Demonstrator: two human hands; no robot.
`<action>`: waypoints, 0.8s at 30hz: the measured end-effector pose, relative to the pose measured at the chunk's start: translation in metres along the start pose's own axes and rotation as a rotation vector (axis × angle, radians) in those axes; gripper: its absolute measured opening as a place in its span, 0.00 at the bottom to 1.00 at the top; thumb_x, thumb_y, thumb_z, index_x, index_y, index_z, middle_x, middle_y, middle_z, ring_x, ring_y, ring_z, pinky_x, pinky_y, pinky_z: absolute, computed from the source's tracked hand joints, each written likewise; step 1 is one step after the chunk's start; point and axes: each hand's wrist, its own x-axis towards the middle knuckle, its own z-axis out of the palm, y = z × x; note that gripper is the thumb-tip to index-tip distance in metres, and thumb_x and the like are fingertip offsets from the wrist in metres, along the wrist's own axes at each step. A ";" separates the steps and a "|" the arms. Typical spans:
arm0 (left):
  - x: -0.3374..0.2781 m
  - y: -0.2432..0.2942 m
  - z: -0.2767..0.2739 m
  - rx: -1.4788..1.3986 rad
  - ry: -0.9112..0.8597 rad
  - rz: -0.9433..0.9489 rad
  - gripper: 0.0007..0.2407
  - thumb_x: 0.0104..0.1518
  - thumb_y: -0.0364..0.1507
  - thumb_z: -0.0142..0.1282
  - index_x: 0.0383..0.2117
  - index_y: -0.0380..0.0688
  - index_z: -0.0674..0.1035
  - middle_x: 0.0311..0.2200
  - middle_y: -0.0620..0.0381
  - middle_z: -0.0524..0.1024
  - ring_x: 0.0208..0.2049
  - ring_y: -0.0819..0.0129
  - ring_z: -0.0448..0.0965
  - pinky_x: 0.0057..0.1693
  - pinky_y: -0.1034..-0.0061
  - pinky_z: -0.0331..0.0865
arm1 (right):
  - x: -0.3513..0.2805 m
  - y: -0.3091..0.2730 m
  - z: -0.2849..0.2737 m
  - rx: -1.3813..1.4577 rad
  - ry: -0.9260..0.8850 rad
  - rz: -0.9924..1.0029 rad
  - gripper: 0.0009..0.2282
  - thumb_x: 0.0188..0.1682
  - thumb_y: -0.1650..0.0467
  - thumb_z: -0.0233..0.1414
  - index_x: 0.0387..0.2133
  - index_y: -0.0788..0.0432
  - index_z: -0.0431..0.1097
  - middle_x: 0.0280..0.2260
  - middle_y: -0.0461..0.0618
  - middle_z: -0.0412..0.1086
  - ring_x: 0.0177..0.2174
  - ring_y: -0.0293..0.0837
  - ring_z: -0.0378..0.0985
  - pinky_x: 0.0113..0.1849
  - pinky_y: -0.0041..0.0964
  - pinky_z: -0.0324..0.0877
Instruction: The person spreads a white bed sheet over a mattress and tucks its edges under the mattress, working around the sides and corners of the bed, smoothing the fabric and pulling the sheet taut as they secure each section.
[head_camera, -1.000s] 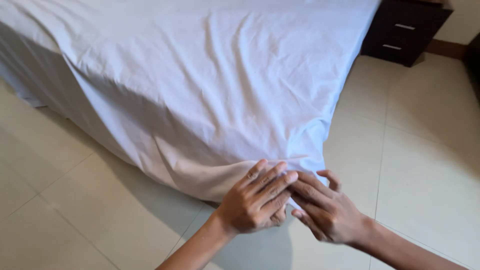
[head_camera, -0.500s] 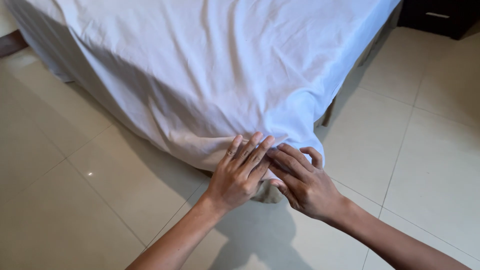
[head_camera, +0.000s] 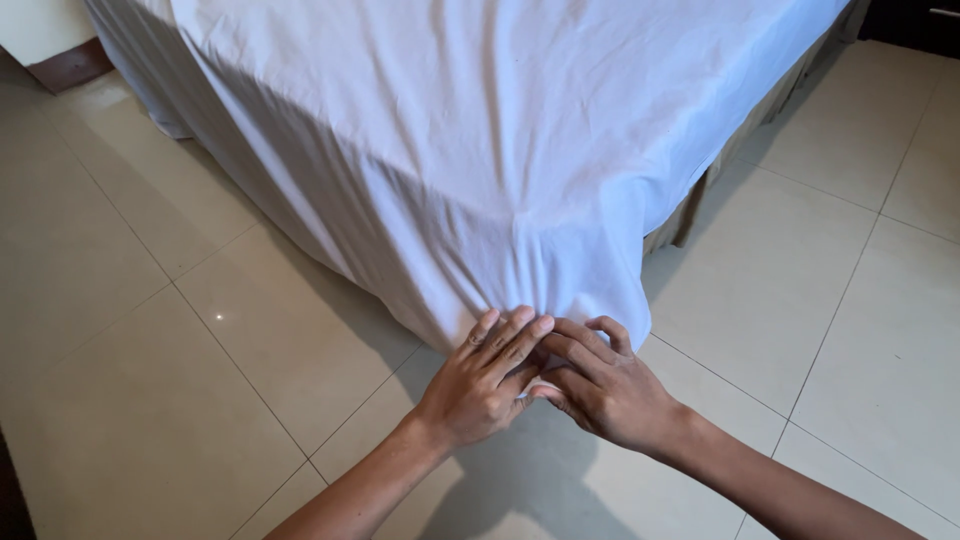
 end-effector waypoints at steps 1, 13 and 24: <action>0.000 0.001 -0.002 0.002 -0.001 -0.004 0.15 0.61 0.33 0.61 0.47 0.32 0.82 0.69 0.49 0.63 0.71 0.54 0.60 0.73 0.53 0.53 | -0.001 0.002 -0.001 0.004 -0.001 -0.003 0.09 0.53 0.64 0.56 0.36 0.59 0.76 0.51 0.52 0.69 0.55 0.48 0.68 0.52 0.52 0.58; 0.045 -0.016 -0.030 -0.006 0.199 -0.246 0.12 0.53 0.24 0.64 0.43 0.37 0.84 0.68 0.43 0.61 0.71 0.47 0.58 0.74 0.45 0.48 | -0.004 0.057 -0.005 -0.294 0.348 -0.118 0.18 0.49 0.75 0.61 0.51 0.55 0.64 0.55 0.54 0.64 0.58 0.53 0.69 0.54 0.50 0.57; 0.051 -0.044 -0.025 0.288 0.274 -0.167 0.06 0.62 0.24 0.62 0.39 0.44 0.75 0.68 0.50 0.65 0.71 0.48 0.63 0.76 0.46 0.48 | 0.029 0.060 0.007 -0.566 0.259 -0.127 0.10 0.43 0.74 0.59 0.37 0.46 0.80 0.60 0.48 0.66 0.59 0.48 0.67 0.56 0.50 0.55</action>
